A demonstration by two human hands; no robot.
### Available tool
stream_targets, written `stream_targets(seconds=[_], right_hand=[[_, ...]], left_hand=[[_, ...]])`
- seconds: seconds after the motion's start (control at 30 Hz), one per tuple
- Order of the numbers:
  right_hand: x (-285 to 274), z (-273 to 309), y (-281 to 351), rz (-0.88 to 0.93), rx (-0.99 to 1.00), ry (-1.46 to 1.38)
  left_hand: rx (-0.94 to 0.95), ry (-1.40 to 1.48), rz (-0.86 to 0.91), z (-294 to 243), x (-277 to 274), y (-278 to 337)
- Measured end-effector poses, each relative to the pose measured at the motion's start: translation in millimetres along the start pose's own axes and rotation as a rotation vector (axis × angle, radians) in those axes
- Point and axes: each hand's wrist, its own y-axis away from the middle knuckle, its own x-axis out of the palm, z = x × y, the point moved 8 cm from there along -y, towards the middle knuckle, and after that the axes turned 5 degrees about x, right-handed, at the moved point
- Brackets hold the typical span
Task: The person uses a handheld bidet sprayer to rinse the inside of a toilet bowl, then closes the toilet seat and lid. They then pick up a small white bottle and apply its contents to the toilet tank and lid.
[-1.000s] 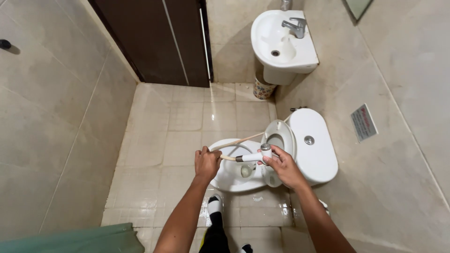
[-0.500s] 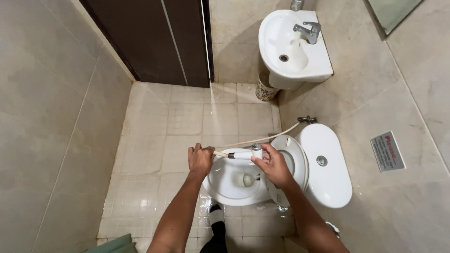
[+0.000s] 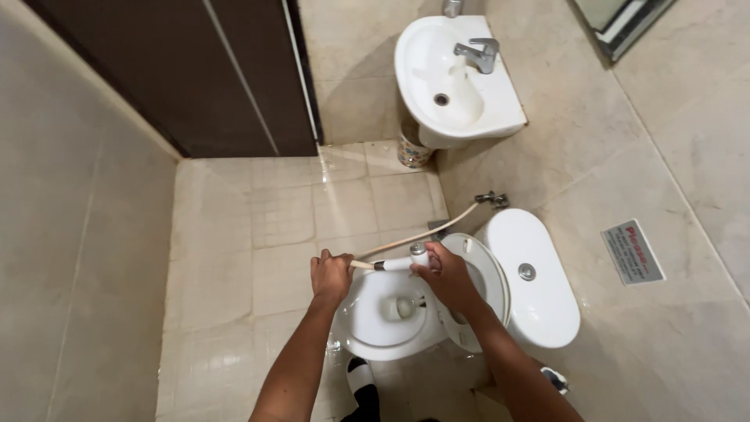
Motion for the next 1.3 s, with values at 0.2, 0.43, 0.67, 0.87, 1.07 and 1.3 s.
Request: stream_targets(seconds=[0.2,0.43,0.67,0.87,1.07,1.3], right_hand=[[-40,7,-4,-0.179,-0.049,0.268],[-96,18,-24,-0.194,-0.136,0.428],[-130,21,-81,-0.034,-0.105,0.480],[-168,-12,-135,0.024,-0.547,0.723],[-212,-51,-189,0.112,-0.355,0.779],[-242,-90,-242,0.248,-0.343,0.909]], left_hand=[[0.024,0.128,0.119,-28,29,-30],[0.155,0.405,0.063,-82,26,-51],[0.297,0.545,-0.004,-165,-19,-78],[0.302,0.619,0.010,-226,-13,-128],[0.233,0.629,0.064,-255,32,-182],[0.224,0.679,0.054,-285,68,-235]])
